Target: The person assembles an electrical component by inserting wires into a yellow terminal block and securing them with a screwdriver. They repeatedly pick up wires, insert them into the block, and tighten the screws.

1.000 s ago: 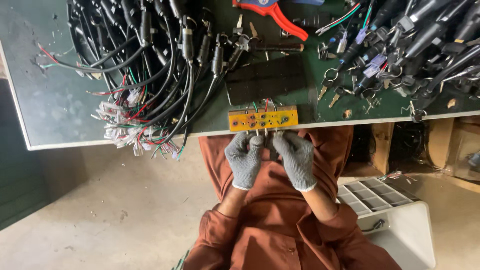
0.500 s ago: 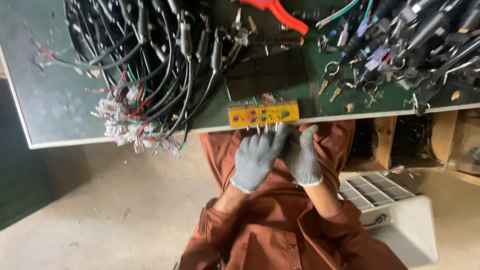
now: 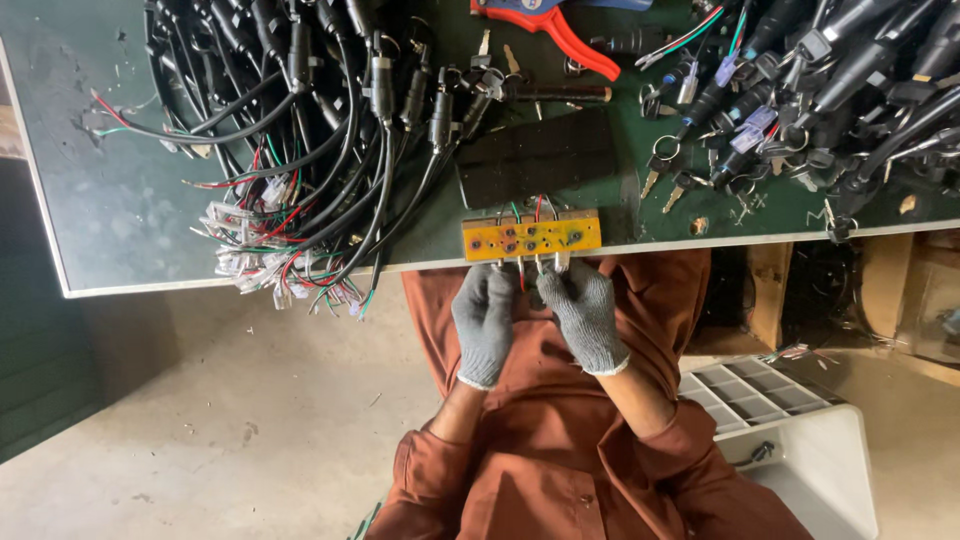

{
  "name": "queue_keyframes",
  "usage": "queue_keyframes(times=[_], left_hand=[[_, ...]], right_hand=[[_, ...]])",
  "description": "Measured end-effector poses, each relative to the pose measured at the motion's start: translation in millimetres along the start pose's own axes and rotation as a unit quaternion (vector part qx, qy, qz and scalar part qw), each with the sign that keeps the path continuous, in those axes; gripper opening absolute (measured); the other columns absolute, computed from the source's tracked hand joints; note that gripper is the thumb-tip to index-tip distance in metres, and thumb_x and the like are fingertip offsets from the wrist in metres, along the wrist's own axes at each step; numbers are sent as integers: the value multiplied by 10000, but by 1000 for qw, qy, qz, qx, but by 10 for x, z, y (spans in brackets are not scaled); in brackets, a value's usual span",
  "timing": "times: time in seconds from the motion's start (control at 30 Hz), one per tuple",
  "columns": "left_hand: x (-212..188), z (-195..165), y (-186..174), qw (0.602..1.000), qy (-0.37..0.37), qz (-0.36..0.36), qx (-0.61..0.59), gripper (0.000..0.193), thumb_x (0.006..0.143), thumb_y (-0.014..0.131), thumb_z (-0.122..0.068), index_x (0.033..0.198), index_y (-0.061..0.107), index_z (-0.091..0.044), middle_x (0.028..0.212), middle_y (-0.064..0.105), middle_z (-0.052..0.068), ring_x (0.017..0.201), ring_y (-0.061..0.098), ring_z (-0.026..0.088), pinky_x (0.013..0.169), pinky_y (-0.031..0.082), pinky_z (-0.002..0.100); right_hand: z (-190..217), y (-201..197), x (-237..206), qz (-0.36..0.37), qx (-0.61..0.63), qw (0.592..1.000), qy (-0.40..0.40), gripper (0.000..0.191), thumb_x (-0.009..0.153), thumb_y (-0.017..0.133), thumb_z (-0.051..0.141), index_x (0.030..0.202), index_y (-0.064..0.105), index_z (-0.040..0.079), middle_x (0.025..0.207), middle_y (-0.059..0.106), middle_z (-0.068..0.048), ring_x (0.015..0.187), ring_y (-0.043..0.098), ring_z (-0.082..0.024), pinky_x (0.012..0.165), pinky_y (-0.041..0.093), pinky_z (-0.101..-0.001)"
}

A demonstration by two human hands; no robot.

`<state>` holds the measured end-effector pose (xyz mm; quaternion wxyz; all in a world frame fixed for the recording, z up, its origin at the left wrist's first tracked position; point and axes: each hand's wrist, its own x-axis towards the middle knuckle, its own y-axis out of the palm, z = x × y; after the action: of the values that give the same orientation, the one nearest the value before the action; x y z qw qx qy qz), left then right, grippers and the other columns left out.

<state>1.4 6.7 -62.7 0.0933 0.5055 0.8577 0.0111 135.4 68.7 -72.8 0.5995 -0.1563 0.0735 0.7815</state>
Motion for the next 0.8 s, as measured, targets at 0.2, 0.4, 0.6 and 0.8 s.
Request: queue_keyframes(times=[0.2,0.4,0.6,0.8], left_hand=[[203,-330,-191,975,84,68,195,224,1021,664,-211,961,701,2,842,662,98,748,606,141,704,508,283],[199,-366,-136,984,16,31,172,229,982,710,-228,955,730,-1,831,712,77,722,611,123,671,498,280],[129,-206,-104,997,0,5,71,376,994,709,-377,931,725,-7,820,682,1,753,562,60,680,478,246],[117,-203,-153,997,-21,7,68,426,984,723,-410,862,695,-3,769,623,-24,721,507,48,641,443,232]], right_hand=[[-22,37,-35,19,98,995,-9,134,996,665,108,1027,693,-19,771,597,51,676,501,-35,605,435,-217],[15,127,-39,-49,-47,996,-53,181,995,725,124,886,674,-10,670,595,14,598,483,-58,560,417,-235],[37,117,-67,-80,-32,993,-86,165,975,719,149,919,672,2,700,612,16,593,521,-61,592,456,-243],[-37,34,-79,-30,-56,997,-45,213,990,707,182,891,635,8,644,550,16,580,482,-79,569,419,-235]])
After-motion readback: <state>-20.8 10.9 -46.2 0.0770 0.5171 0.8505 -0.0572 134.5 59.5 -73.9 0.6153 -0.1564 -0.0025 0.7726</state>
